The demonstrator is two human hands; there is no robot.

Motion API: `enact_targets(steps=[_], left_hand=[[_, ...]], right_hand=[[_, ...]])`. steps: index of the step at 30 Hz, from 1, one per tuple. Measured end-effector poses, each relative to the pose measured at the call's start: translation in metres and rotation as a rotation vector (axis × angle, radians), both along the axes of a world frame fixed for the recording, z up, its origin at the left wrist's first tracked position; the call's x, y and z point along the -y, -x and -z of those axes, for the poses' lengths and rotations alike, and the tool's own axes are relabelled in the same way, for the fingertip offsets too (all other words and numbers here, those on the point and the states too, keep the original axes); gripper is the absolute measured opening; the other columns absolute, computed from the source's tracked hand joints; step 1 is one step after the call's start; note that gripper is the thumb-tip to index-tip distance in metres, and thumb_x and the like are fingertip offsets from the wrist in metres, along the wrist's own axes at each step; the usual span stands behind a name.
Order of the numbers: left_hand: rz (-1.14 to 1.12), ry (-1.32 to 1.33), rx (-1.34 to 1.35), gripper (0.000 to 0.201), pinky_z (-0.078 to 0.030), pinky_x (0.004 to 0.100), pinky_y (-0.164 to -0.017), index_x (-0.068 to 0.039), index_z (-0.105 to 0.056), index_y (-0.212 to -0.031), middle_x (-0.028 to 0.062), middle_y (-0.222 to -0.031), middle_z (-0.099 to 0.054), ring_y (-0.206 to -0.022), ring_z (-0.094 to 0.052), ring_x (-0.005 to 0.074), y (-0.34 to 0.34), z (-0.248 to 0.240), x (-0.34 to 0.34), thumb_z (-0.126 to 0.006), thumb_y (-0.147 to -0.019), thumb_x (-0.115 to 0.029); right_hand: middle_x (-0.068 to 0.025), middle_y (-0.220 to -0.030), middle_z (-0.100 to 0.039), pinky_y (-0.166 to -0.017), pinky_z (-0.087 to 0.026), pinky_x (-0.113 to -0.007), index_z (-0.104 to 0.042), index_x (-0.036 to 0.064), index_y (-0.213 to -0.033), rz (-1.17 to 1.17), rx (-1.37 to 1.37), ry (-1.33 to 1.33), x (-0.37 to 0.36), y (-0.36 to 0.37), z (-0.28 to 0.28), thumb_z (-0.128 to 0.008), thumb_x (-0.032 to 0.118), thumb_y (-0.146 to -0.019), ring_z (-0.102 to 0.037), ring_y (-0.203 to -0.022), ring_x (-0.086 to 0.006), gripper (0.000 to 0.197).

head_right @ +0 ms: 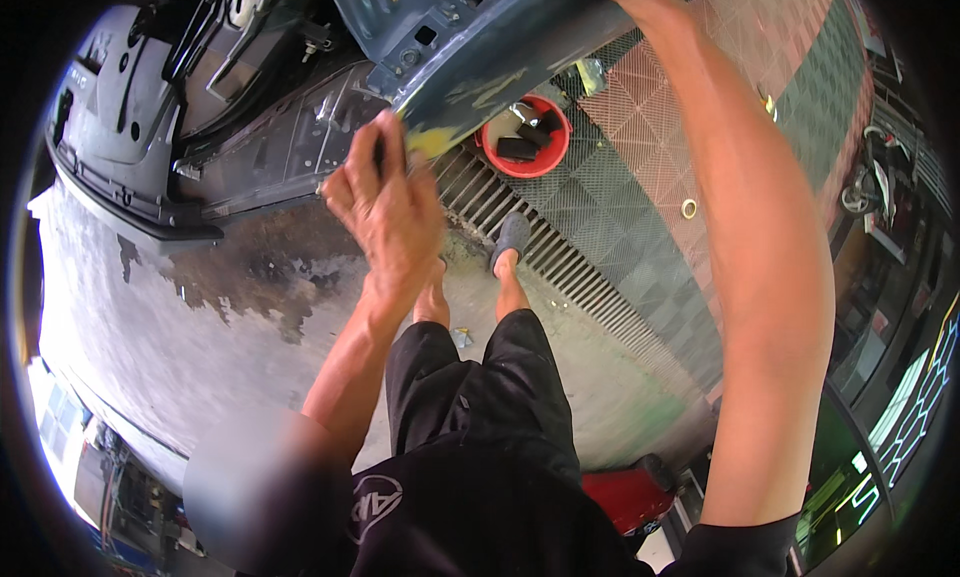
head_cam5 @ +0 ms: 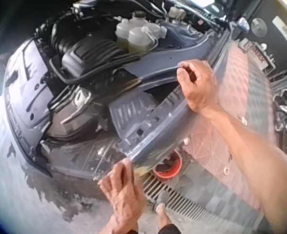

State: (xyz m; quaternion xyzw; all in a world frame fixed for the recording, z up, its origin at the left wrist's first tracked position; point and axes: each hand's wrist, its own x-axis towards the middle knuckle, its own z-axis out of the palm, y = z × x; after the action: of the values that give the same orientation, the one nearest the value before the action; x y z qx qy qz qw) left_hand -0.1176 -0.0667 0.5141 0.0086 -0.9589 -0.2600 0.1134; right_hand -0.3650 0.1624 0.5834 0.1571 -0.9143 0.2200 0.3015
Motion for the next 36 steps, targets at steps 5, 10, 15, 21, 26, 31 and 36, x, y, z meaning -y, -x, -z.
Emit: enact_targets(steps=[5,10,15,21,26,31,36], left_hand=[[-0.01,-0.083,-0.05,0.056,-0.038,0.0417,-0.106,-0.01,-0.07,-0.149,0.0025,-0.145,-0.061,-0.117,-0.052,0.0269,0.047,-0.024,-0.059,-0.078,-0.094,-0.021],[-0.213,0.105,-0.145,0.052,-0.037,0.0391,-0.107,-0.015,-0.071,-0.149,-0.0026,-0.149,-0.064,-0.12,-0.052,0.0211,-0.006,0.035,-0.017,-0.078,-0.098,-0.023],[-0.408,0.075,-0.179,0.048,-0.037,0.0403,-0.106,-0.012,-0.07,-0.15,0.0008,-0.151,-0.065,-0.123,-0.054,0.0207,-0.043,0.065,0.009,-0.074,-0.102,-0.021],[-0.43,-0.094,-0.266,0.074,-0.04,0.0434,-0.103,-0.015,-0.064,-0.154,0.0006,-0.145,-0.061,-0.119,-0.052,0.0265,0.023,0.027,-0.079,-0.08,-0.082,-0.016],[-0.596,0.12,-0.202,0.054,-0.04,0.042,-0.099,-0.017,-0.067,-0.151,0.0004,-0.143,-0.065,-0.112,-0.051,0.0244,-0.04,0.069,-0.007,-0.074,-0.098,-0.018],[-0.691,-0.04,-0.264,0.045,-0.04,0.0416,-0.097,-0.015,-0.071,-0.147,-0.001,-0.141,-0.067,-0.11,-0.05,0.0246,-0.026,0.057,-0.036,-0.072,-0.103,-0.023],[-0.849,-0.063,-0.201,0.046,-0.039,0.0426,-0.094,-0.016,-0.073,-0.146,-0.002,-0.134,-0.067,-0.11,-0.05,0.0248,-0.036,0.071,-0.013,-0.074,-0.1,-0.019]], right_hand=[[-0.011,-0.098,-0.075,-0.085,-0.053,-0.04,-0.077,0.0032,-0.106,-0.055,-0.044,-0.016,-0.002,0.002,0.002,-0.07,0.025,-0.101,-0.067,-0.093,-0.0293,0.023],[-0.0108,-0.098,-0.075,-0.085,-0.054,-0.04,-0.078,0.0046,-0.107,-0.069,-0.022,-0.011,-0.001,0.004,0.002,-0.07,0.024,-0.102,-0.067,-0.094,-0.0287,0.021],[-0.0042,-0.128,-0.08,-0.11,-0.05,-0.038,-0.082,0.0166,-0.128,-0.053,0.059,-0.262,-0.019,0.02,0.004,-0.062,0.038,-0.109,-0.069,-0.12,-0.0274,0.035],[-0.0037,-0.118,-0.083,-0.104,-0.052,-0.043,-0.084,0.0213,-0.121,-0.047,0.125,-0.108,-0.026,0.029,0.013,-0.063,0.051,-0.103,-0.071,-0.114,-0.0315,0.041],[-0.0041,-0.119,-0.083,-0.104,-0.051,-0.044,-0.084,0.0208,-0.122,-0.057,0.141,-0.131,-0.023,0.028,0.008,-0.062,0.051,-0.104,-0.071,-0.114,-0.0308,0.041],[-0.0034,-0.119,-0.083,-0.104,-0.051,-0.044,-0.084,0.0203,-0.121,-0.054,0.173,-0.116,-0.022,0.028,0.009,-0.061,0.051,-0.106,-0.071,-0.112,-0.0305,0.041],[-0.0041,-0.116,-0.083,-0.1,-0.052,-0.044,-0.084,0.0192,-0.12,-0.069,0.148,-0.156,-0.028,0.032,0.007,-0.061,0.052,-0.107,-0.073,-0.109,-0.0305,0.042]])
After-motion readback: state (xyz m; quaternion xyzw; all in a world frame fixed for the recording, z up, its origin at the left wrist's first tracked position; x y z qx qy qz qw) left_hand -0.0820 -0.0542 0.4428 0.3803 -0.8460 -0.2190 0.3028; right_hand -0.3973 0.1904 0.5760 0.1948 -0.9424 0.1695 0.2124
